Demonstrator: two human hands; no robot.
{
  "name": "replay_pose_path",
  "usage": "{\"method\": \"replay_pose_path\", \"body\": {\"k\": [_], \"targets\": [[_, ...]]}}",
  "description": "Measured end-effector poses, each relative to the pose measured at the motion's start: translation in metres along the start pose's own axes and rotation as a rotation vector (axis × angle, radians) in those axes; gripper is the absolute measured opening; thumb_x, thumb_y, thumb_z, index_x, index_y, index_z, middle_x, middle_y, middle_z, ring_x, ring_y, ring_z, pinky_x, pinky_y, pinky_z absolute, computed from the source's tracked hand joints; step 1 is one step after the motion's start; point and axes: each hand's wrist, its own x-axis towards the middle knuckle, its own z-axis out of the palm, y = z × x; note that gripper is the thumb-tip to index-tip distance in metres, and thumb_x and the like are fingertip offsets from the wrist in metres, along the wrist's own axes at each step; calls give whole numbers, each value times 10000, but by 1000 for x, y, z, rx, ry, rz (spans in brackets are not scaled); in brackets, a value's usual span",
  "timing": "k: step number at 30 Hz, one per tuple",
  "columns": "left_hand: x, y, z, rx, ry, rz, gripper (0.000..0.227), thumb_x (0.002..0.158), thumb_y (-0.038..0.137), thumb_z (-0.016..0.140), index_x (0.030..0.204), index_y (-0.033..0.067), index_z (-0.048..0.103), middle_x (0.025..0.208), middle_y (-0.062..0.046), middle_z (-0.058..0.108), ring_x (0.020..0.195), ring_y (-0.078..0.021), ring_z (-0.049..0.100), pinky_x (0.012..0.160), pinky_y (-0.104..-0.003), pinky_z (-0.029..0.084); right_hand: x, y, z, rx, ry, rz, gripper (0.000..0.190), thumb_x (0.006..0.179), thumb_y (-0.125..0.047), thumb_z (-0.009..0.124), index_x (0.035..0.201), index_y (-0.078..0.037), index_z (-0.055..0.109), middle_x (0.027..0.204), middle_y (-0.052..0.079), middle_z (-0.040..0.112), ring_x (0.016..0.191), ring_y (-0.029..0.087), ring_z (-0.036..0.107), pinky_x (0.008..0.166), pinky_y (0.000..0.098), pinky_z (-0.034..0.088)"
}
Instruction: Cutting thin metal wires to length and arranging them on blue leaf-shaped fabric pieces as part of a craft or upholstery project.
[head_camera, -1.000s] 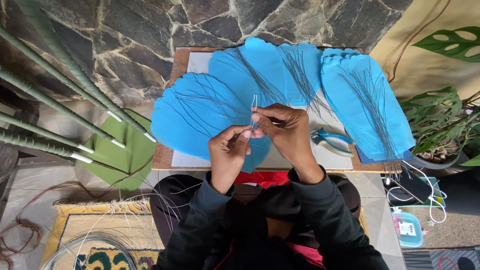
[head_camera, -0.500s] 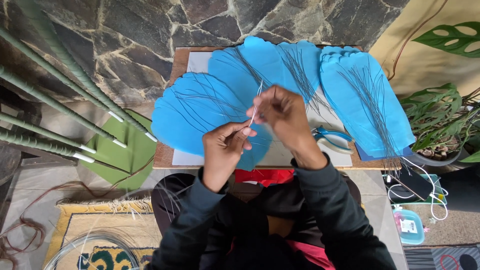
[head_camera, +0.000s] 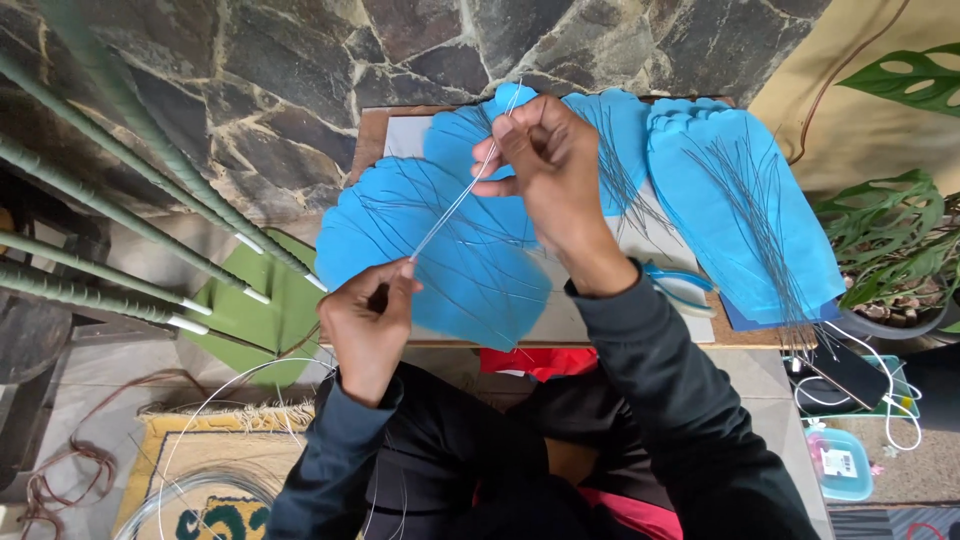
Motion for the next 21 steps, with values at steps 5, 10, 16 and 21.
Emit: {"method": "replay_pose_path", "body": {"k": [5,10,16,21], "targets": [[12,-22,16,-177,-32,-67,178,855,174,562,885,35,670,692,-64,658,437,-85,481,428,-230,410,5,3,4,-52,19,-55,100,890,-133,499,835,-50,488,750,129,621,630,162,636,492,281,606],[14,-26,-2,-253,-154,-106,153,829,106,594,939,22,659,693,-99,664,456,-113,574,482,-212,498,34,12,-21,23,14,139,30,886,-48,511,868,-62,530,792,116,649,629,148,638,505,272,597],[29,-25,-35,168,-367,22,94,782,113,641,834,65,702,665,-51,682,581,-129,675,565,-241,559,25,4,-20,-56,-61,-7,106,900,-174,503,859,-76,498,812,122,621,692,175,637,546,287,612],[32,-49,-29,373,-301,178,239,774,49,528,641,132,707,683,4,678,358,-68,463,359,-236,369,2,-14,-5,-124,-83,-198,124,919,-196,487,899,-78,455,816,121,594,704,191,641,556,286,615]]}}
